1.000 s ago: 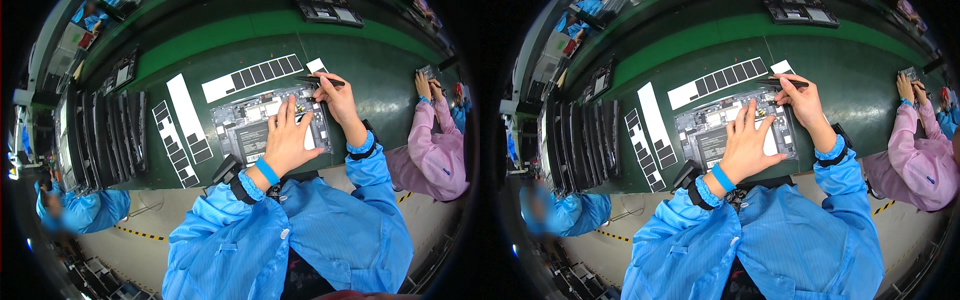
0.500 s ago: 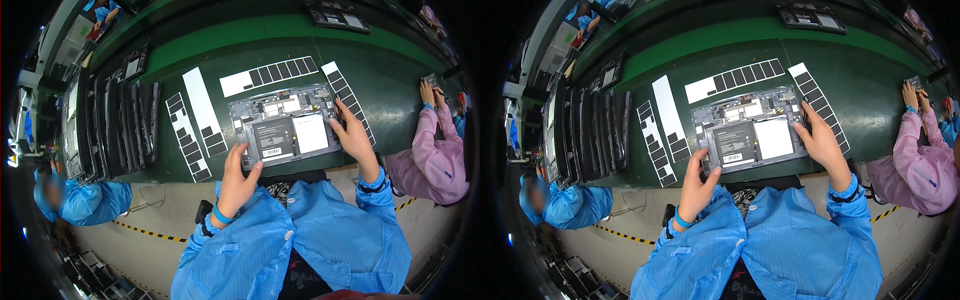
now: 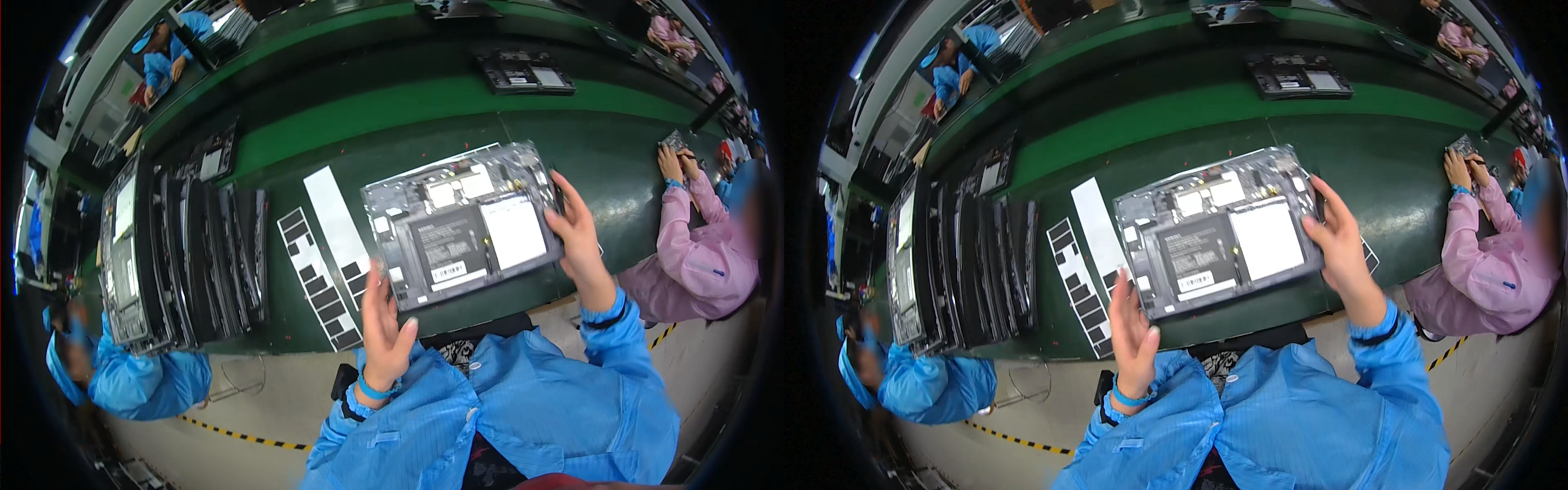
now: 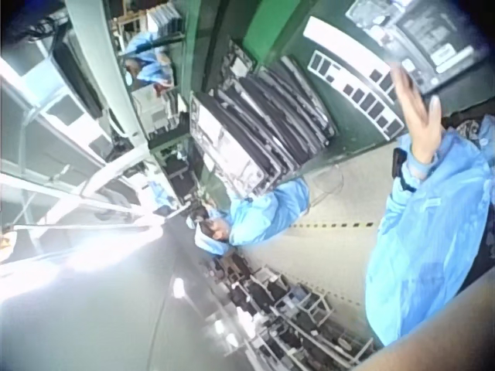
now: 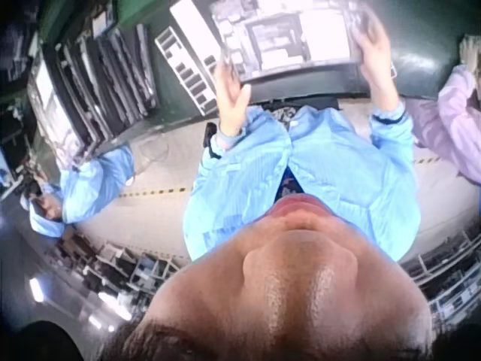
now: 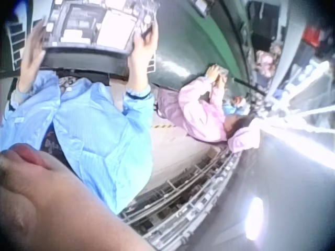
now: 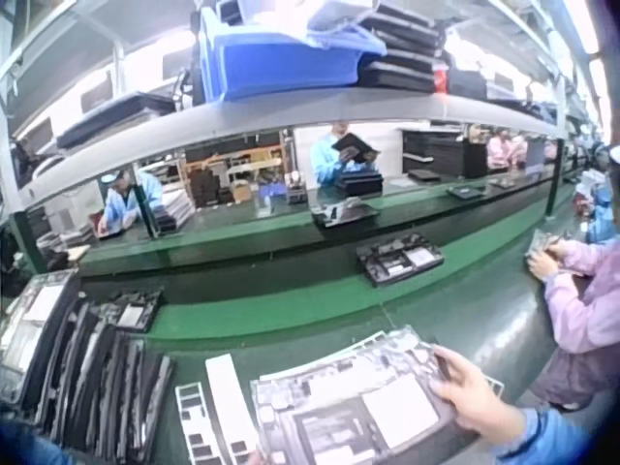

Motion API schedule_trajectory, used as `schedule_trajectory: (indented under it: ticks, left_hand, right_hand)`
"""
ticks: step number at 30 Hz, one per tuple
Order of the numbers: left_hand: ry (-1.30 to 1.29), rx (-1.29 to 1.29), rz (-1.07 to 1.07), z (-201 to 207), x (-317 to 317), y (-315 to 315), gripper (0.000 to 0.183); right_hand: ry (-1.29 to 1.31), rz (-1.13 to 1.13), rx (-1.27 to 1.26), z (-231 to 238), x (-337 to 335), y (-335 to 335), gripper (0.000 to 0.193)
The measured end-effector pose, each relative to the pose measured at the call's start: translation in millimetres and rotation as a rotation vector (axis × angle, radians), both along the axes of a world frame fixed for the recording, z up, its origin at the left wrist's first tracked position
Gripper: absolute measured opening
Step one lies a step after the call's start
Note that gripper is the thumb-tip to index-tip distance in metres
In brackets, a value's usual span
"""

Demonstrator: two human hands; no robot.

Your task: Applying stickers and marking internal components of laptop computers on an assembly line.

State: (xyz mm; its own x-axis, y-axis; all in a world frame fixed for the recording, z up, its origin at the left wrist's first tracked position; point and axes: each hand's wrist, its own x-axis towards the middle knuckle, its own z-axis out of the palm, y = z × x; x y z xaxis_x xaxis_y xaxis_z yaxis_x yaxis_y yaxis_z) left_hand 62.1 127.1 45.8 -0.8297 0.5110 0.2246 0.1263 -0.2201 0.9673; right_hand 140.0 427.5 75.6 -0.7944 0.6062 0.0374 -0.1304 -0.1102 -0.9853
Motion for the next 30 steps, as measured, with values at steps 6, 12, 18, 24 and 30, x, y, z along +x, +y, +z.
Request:
schedule_trajectory:
  ticks: [6, 12, 18, 24, 30]
  left_hand:
    - [0.573, -0.620, 0.230, -13, -7, -7, 0.050]
    - [0.680, -0.749, 0.141, -22, -11, 12, 0.034]
    - [0.647, -0.760, 0.174, -25, -12, 7, 0.026]
    - [0.632, -0.823, 0.161, -22, -15, 15, 0.027]
    - [0.610, -0.859, 0.162, -19, -17, 19, 0.030]
  right_hand:
    - [0.050, 0.078, -0.178, 14, -148, 50, 0.054]
    - [0.229, -0.079, -0.075, -54, -322, 73, 0.057]
    - [-0.036, -0.100, 0.962, -34, -342, 75, 0.033]
    - [-0.218, -0.576, 1.038, -15, -265, 245, 0.025]
    - [-0.463, -0.387, 0.476, -92, -182, 409, 0.081]
